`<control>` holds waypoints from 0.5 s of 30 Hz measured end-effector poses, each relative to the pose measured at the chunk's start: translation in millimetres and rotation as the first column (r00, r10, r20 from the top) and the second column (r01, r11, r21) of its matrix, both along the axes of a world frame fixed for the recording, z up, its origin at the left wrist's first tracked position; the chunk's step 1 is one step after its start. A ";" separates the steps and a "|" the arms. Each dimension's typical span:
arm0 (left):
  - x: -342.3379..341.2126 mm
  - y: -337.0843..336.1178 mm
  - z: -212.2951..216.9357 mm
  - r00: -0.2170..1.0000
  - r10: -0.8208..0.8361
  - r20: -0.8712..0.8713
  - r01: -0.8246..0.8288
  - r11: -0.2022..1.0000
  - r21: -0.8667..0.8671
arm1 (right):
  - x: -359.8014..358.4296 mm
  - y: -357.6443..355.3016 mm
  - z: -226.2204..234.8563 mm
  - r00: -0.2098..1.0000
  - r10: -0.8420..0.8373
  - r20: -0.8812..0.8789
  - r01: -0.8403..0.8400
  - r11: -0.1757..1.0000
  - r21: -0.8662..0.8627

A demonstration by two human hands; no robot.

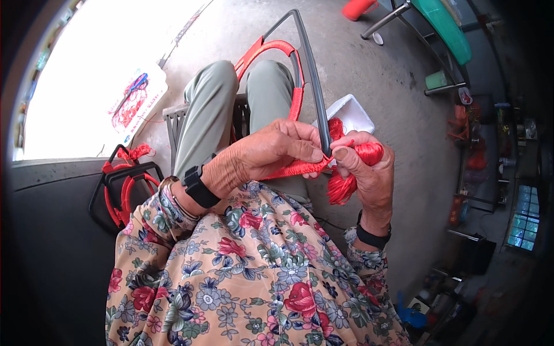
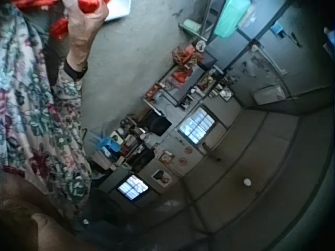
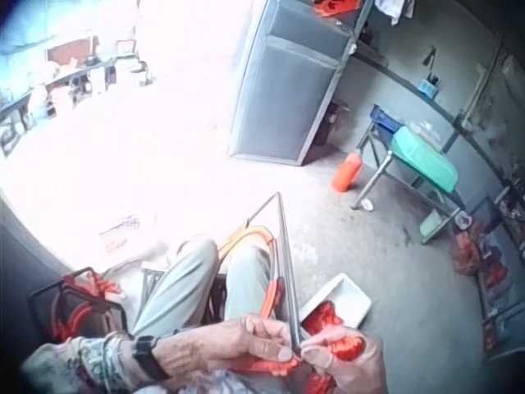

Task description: Wrapping a red plastic furniture frame with red cord using a needle.

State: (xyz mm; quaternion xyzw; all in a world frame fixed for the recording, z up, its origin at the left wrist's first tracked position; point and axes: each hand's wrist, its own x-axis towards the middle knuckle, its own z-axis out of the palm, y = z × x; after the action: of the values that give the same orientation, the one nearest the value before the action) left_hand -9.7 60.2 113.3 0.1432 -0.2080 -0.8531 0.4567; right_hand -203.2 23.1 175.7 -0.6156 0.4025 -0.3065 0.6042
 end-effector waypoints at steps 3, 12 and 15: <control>-1.8 -4.0 0.7 0.996 -0.086 -0.019 0.087 0.996 0.034 | -0.3 -2.1 -3.1 0.999 0.032 0.037 -0.033 0.999 0.021; -8.5 -6.9 -9.2 0.988 -0.127 -0.094 0.127 0.992 -0.005 | -0.2 -0.5 -1.4 1.000 0.005 0.021 -0.008 0.991 0.131; -11.7 -7.8 -3.9 0.994 -0.104 -0.024 0.105 0.994 0.020 | 2.0 -2.0 0.5 1.000 -0.014 0.021 0.010 0.987 0.157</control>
State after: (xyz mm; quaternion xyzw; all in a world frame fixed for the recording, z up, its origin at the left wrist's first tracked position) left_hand -21.4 52.5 109.4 0.1271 -0.2008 -0.8795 0.4122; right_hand -201.2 21.2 176.2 -0.5601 0.4224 -0.2844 0.6534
